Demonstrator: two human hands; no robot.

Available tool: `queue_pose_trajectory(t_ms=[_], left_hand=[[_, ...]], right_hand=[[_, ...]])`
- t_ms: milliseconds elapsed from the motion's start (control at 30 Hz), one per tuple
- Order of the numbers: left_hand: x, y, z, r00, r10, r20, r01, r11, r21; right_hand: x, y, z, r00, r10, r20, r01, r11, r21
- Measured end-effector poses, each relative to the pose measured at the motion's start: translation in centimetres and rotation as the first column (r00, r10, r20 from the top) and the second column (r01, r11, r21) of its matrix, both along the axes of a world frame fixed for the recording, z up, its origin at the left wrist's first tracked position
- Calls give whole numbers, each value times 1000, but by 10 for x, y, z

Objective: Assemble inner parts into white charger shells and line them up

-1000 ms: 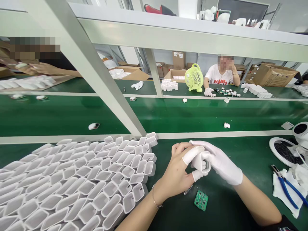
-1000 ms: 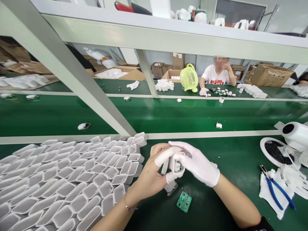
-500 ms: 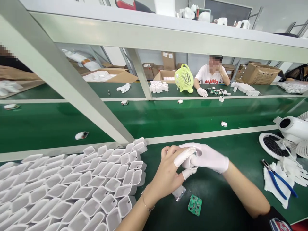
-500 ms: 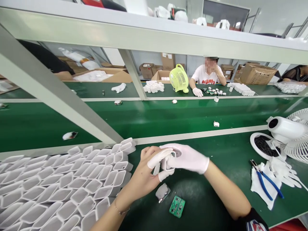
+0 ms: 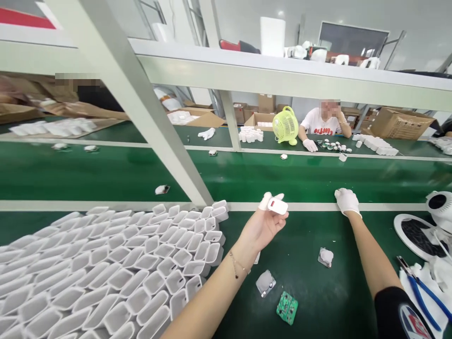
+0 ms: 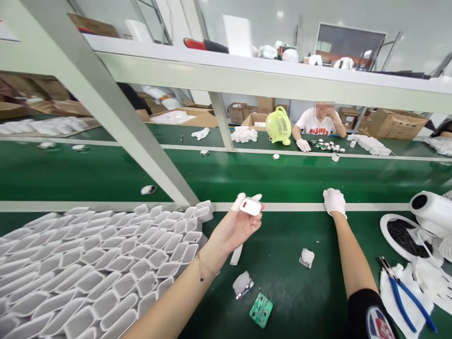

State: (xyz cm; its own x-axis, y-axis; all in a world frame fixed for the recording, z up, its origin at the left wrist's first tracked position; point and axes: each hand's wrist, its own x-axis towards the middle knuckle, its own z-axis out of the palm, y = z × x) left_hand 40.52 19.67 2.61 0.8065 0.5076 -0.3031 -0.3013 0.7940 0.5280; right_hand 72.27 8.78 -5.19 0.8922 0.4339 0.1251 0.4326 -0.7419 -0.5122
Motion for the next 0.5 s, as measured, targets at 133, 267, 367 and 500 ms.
queue_pose_trajectory(t_ms=[133,267,367,500], left_hand=[[4,0,2,1000,-29,5,29,999,-33],[5,0,-2,998,-44,-38,45,998,35],[17,11,-10,990,-44,-135,92,922,377],[53,50,-32,876,367,-314,232,250,940]], right_hand=[[-44,-1,-17,968,241,73,-242,970,-4],[-90,-20,-31,891,440,111,-441,897,-9],[-104,-35,-26,919,373,127,-382,922,58],[-113,-39,-5,957,235,169,-278,908,315]])
